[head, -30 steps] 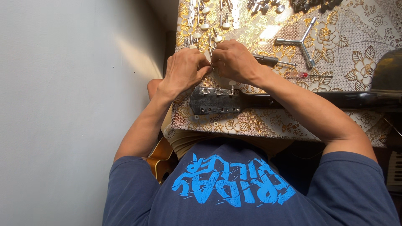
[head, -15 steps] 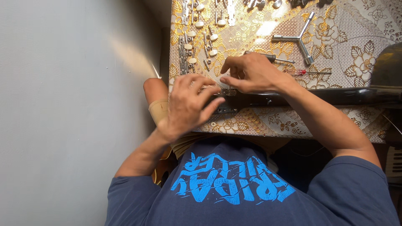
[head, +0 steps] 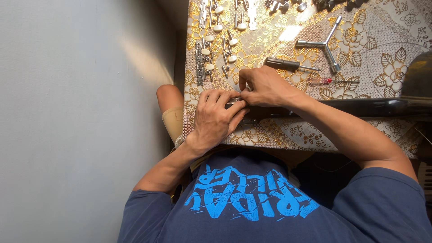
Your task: The person assembles guitar tuning pegs onto a guitar headstock using a screwdriver. They place each peg, align it, and tighten the screws one at a time.
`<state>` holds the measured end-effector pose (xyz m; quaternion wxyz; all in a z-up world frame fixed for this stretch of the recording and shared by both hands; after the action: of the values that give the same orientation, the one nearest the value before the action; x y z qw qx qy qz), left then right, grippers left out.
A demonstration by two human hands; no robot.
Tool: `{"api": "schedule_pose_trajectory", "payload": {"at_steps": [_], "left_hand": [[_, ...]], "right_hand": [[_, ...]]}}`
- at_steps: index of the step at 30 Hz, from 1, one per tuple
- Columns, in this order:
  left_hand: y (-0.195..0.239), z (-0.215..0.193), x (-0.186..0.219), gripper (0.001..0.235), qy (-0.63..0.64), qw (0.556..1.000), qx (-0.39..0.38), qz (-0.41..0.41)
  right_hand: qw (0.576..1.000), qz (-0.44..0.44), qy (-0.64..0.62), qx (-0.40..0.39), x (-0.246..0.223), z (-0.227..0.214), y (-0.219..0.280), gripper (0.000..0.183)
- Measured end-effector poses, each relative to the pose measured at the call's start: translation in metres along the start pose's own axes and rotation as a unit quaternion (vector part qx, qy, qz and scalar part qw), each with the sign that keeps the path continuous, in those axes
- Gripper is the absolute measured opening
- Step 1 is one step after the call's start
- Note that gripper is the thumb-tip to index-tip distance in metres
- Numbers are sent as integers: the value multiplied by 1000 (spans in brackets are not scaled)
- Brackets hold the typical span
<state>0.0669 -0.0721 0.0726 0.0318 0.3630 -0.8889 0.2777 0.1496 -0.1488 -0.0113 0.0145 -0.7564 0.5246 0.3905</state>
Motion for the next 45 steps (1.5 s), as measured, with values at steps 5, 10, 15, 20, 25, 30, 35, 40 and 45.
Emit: {"api": "schedule_pose_trajectory", "payload": {"at_steps": [5, 10, 15, 20, 25, 30, 35, 40, 45], "left_hand": [[1, -2, -2, 10, 5, 1000, -2, 0], [-4, -7, -2, 11, 6, 1000, 0, 11], [0, -7, -2, 12, 5, 1000, 18, 6], [-3, -7, -1, 13, 9, 1000, 9, 8], [-5, -6, 1, 14, -1, 1000, -3, 18], [-4, -20, -11, 27, -22, 998, 46, -42], [-1, -19, -27, 39, -46, 994, 17, -94], [-8, -15, -35, 34, -56, 994, 9, -94], [-7, -6, -41, 34, 2, 996, 8, -92]], "right_hand": [[1000, 4, 21, -17, 15, 19, -12, 15], [998, -6, -16, -65, 0, -6, -4, 19], [973, 11, -132, -189, -34, -25, 25, 23], [967, -3, -162, -199, -13, -15, 13, 31], [975, -1, -107, -195, -4, -16, 9, 34], [988, 54, -8, -141, -4, -52, 20, 27], [978, -187, 13, 89, -16, -62, 18, 12], [920, -343, 58, 181, -27, -41, 24, 7], [902, -342, 108, 240, -3, -20, 4, 9]]}}
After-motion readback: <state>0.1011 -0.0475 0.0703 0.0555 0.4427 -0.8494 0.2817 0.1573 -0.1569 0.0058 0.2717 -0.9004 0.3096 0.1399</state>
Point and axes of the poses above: each hand's wrist, its own y-axis away from the middle knuckle, its own z-axis out of the palm, x = y × z, the point moved 10 cm from there along -y, towards the middle knuckle, and after that the axes turned 9 degrees about z, right-handed, at the moved point
